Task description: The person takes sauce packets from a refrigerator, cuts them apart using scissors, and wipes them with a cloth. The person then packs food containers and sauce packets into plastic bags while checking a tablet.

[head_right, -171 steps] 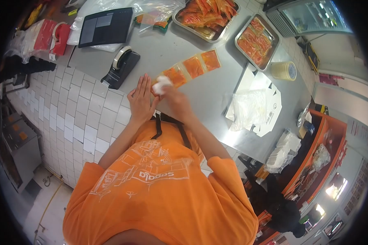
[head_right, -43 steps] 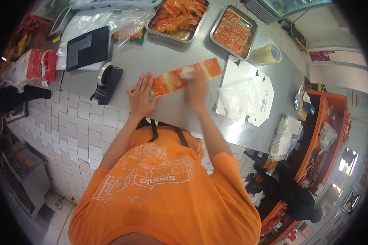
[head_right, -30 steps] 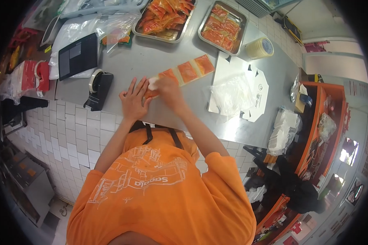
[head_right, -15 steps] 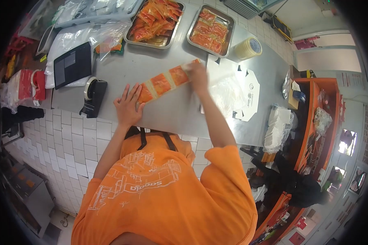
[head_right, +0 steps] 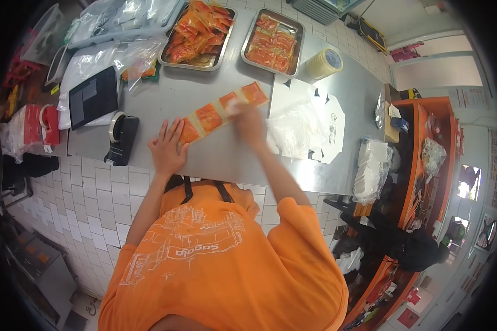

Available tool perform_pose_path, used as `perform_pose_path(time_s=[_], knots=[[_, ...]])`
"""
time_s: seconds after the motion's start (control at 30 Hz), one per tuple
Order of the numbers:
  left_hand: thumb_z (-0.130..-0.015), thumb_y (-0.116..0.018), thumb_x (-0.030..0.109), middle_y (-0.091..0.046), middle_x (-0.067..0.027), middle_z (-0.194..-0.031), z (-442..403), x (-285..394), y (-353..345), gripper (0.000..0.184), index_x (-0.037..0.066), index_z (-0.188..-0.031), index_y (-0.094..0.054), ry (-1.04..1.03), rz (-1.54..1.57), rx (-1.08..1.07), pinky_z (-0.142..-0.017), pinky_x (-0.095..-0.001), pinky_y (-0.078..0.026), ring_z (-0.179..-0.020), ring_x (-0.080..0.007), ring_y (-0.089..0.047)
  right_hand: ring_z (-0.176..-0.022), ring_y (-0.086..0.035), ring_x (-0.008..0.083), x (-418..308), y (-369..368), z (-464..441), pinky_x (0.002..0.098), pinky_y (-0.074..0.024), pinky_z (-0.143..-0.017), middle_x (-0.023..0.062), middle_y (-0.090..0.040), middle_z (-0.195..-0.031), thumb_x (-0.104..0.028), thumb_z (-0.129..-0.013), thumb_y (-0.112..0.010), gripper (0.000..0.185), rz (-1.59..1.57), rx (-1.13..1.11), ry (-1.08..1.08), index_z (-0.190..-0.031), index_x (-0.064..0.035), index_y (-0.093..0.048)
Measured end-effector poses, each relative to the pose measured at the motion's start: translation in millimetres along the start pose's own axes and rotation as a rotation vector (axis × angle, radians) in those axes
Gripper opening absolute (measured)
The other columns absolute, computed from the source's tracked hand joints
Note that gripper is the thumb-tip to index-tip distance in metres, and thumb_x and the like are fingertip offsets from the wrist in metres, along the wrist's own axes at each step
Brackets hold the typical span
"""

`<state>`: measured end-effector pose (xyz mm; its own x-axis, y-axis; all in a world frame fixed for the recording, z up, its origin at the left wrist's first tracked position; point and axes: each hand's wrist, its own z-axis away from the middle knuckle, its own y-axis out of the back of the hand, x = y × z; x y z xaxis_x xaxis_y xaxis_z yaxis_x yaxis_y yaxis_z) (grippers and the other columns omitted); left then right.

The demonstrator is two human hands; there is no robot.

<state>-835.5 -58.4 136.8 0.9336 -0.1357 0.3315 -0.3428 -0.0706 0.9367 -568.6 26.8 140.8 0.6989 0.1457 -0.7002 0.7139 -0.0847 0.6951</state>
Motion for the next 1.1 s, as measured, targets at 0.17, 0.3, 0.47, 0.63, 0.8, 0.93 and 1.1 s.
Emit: perform_pose_path(time_s=[0.17, 0.3, 0.47, 0.63, 0.8, 0.93, 1.1], knots=[[-0.086, -0.063, 0.033, -0.036, 0.0091, -0.158, 0.9, -0.6, -0.6, 0.070, 0.025, -0.152, -0.040, 0.014, -0.002, -0.021, -0.098, -0.0430, -0.026, -0.146, -0.0157, -0.029, -0.104, -0.063, 0.0311, 21.3, -4.4, 8.2, 0.0424, -0.0505, -0.088, 0.0154, -0.069, -0.106, -0.007, -0.091, -0.054, 0.019, 0.110, -0.042, 0.174, -0.099, -0.0071, -0.072], [-0.085, -0.064, 0.035, -0.036, 0.0067, -0.158, 1.8, -0.7, -3.9, 0.072, 0.023, -0.151, -0.039, -0.023, -0.027, -0.005, -0.097, -0.0448, -0.028, -0.146, -0.0171, -0.030, -0.085, -0.071, 0.0271, 41.2, 44.1, -64.2, 0.0334, -0.0539, -0.076, 0.0168, -0.072, -0.095, -0.009, -0.091, -0.061, 0.027, 0.057, 0.137, -0.353, -0.116, -0.0001, -0.067], [-0.090, -0.062, 0.045, -0.033, 0.0013, -0.160, 7.4, -12.4, 9.5, 0.070, 0.021, -0.152, -0.039, 0.051, 0.200, -0.046, -0.101, -0.0457, -0.026, -0.147, -0.0194, -0.029, -0.098, -0.065, 0.0206, 46.5, -13.6, -88.0, 0.0323, -0.0526, -0.080, 0.0135, -0.067, -0.107, -0.018, -0.095, -0.061, 0.044, -1.029, -0.031, -0.586, -0.128, 0.0086, -0.054], [-0.094, -0.061, 0.023, -0.044, -0.0131, -0.152, 104.7, -41.0, 65.3, 0.058, 0.010, -0.148, -0.044, 0.137, 0.443, -0.053, -0.110, -0.0431, -0.031, -0.140, -0.0292, -0.042, -0.119, -0.055, 0.0388, 28.7, -4.0, -36.7, 0.0456, -0.0419, -0.103, 0.0238, -0.056, -0.131, -0.033, -0.093, -0.062, 0.064, 0.013, 0.262, -0.319, -0.141, 0.0045, -0.042], [-0.099, -0.054, 0.016, -0.059, -0.0201, -0.135, 380.4, -169.8, -41.5, 0.038, 0.000, -0.134, -0.057, 0.913, 0.610, -0.002, -0.105, -0.0401, -0.042, -0.124, -0.0336, -0.057, -0.117, -0.053, 0.0425, 12.5, -36.8, -19.4, 0.0520, -0.0397, -0.102, 0.0243, -0.056, -0.122, -0.038, -0.083, -0.069, 0.070, 0.421, 0.274, -0.637, -0.130, 0.0082, -0.047], [-0.100, -0.051, 0.026, -0.062, -0.0221, -0.127, 533.6, -194.5, -53.0, 0.041, -0.002, -0.129, -0.059, 1.218, 0.511, -0.623, -0.101, -0.0428, -0.045, -0.117, -0.0354, -0.060, -0.119, -0.052, 0.0408, 10.9, -45.0, -60.2, 0.0525, -0.0390, -0.104, 0.0252, -0.055, -0.123, -0.047, -0.078, -0.072, 0.073, 0.448, 0.211, -0.970, -0.124, 0.0049, -0.050], [-0.098, -0.053, 0.030, -0.065, -0.0233, -0.120, 565.0, -191.2, -44.1, 0.041, -0.001, -0.122, -0.062, 1.443, 1.050, -0.789, -0.097, -0.0449, -0.047, -0.111, -0.0374, -0.062, -0.117, -0.061, 0.0337, 2.0, -63.5, -40.4, 0.0451, -0.0476, -0.099, 0.0208, -0.066, -0.115, -0.050, -0.072, -0.079, 0.081, 0.203, 0.328, -0.765, -0.130, -0.0005, -0.051]])
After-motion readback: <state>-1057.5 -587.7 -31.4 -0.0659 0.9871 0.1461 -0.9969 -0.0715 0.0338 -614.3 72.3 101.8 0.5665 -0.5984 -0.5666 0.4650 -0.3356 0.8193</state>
